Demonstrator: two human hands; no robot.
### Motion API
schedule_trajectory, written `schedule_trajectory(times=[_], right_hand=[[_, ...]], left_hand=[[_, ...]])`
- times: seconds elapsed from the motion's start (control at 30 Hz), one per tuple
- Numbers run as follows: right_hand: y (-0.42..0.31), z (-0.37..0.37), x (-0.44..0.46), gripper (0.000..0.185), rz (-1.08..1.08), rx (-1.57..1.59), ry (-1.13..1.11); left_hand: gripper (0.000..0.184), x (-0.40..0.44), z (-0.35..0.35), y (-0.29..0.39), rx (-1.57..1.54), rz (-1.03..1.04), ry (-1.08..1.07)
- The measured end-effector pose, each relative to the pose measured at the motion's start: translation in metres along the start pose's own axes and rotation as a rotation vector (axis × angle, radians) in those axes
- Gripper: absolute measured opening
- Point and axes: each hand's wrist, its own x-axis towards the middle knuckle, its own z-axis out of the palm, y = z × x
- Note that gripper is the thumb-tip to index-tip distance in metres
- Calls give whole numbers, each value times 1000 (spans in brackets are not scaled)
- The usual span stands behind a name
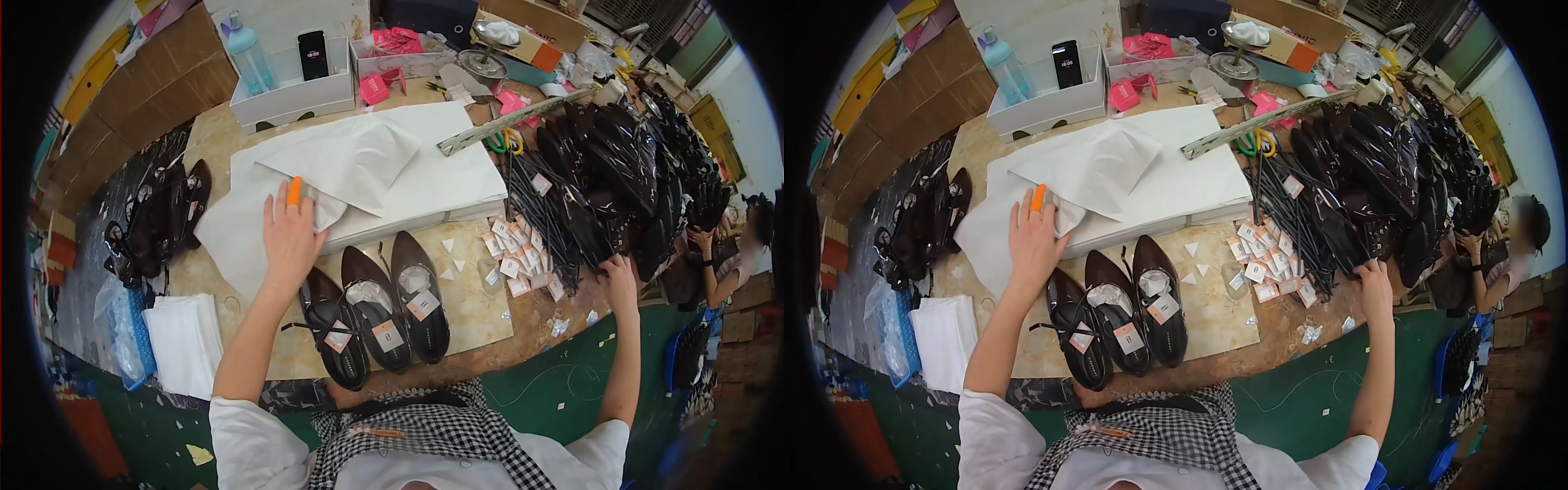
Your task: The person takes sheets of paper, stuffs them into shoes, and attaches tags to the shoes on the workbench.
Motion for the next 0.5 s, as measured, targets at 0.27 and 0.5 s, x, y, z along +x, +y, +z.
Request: schedule_trajectory(times=[0.27, 0.5], right_hand=[[-104, 60, 220, 20, -134, 385, 238], [-112, 152, 360, 59, 214, 151, -45]], left_hand=[[64, -8, 42, 3, -249, -30, -49], [67, -19, 43, -43, -256, -92, -27]])
